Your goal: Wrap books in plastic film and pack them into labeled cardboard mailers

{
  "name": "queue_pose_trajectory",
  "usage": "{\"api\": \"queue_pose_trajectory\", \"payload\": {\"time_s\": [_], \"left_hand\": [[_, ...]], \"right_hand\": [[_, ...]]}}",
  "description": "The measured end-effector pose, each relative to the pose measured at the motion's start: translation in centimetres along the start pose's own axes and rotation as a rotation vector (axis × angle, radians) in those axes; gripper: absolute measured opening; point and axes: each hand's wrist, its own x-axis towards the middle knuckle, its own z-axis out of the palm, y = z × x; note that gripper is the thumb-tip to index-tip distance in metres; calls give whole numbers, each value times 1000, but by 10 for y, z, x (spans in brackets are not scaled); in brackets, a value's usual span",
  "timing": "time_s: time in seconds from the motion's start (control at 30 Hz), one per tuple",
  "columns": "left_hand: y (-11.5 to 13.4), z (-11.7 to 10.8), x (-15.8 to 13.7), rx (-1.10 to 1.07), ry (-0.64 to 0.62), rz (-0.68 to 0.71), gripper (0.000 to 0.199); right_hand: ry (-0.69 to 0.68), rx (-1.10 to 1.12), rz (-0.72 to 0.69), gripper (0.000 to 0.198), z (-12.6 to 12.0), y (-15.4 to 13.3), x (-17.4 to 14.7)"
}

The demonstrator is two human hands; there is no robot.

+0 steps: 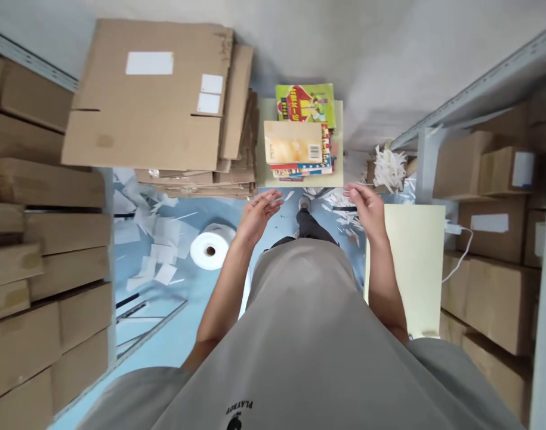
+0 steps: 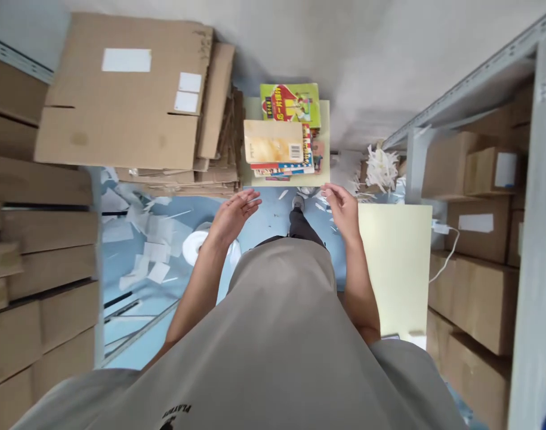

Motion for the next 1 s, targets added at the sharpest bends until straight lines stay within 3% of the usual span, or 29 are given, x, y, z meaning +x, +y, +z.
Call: {"api": "queue_pose_trajectory", "payload": {"time_s": [0.17,0.33,0.53,0.7,0.83,1.0], "left_hand": [[41,0,35,31,94,99,52],[81,20,85,128,130,170,51],[127,48,168,272,169,267,44],[147,62,208,294,162,279,46],[145,59,210,265,183,262,50],[142,43,207,249,217,226,48]], "right_hand": [[-162,20,-28,66,44,-13,72],[-115,7,-39,74,59,-6,149],[27,-158,-5,73,64,39,260],[101,-477,228,78,83,86,340],[74,-583,408,86,95,114,369],[79,-429,368,62,80,130,373]]}}
